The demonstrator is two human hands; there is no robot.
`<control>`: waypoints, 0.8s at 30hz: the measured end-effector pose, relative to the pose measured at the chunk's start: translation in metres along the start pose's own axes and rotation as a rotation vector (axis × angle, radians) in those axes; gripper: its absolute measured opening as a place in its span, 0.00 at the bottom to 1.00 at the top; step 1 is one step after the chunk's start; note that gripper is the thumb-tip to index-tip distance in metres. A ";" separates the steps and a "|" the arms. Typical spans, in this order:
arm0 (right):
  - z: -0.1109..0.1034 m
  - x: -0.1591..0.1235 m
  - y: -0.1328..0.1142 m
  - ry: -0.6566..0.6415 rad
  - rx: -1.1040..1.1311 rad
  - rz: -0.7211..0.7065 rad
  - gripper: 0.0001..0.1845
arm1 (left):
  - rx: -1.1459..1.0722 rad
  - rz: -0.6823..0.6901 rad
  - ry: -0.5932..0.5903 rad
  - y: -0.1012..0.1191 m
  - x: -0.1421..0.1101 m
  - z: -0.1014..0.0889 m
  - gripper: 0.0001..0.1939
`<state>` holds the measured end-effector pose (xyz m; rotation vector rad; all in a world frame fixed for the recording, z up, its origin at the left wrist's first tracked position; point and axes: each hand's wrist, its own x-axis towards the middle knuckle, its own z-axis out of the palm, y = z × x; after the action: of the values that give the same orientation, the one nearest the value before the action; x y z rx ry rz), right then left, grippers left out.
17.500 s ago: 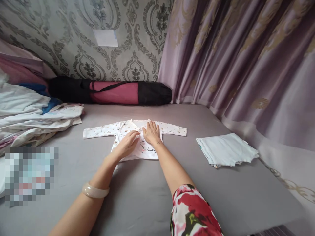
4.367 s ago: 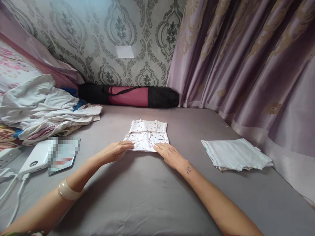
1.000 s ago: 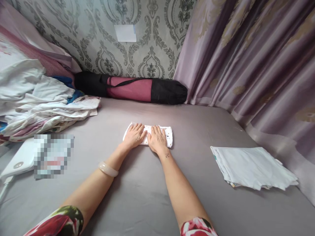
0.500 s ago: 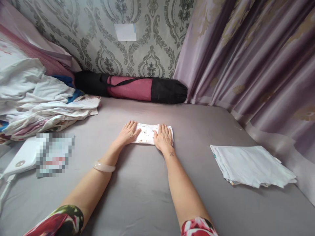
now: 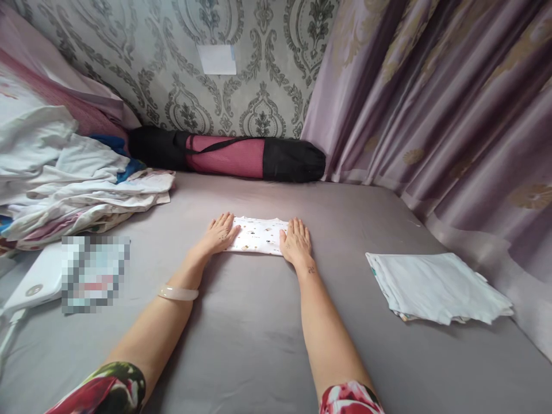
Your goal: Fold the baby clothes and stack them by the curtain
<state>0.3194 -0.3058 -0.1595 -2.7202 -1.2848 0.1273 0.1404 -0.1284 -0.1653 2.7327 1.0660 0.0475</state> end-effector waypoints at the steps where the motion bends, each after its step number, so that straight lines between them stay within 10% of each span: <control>1: 0.000 0.000 0.000 0.003 0.000 -0.004 0.34 | -0.003 0.003 0.005 0.001 0.000 -0.001 0.35; 10: -0.013 -0.007 -0.013 0.103 -0.002 -0.072 0.33 | 0.049 0.066 0.162 0.024 -0.007 -0.015 0.33; 24: -0.005 -0.008 -0.016 0.040 0.017 -0.045 0.33 | 0.069 0.103 0.090 0.021 -0.006 0.003 0.33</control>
<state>0.3026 -0.3022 -0.1517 -2.6634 -1.3270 0.0782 0.1499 -0.1483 -0.1640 2.8703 0.9657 0.1537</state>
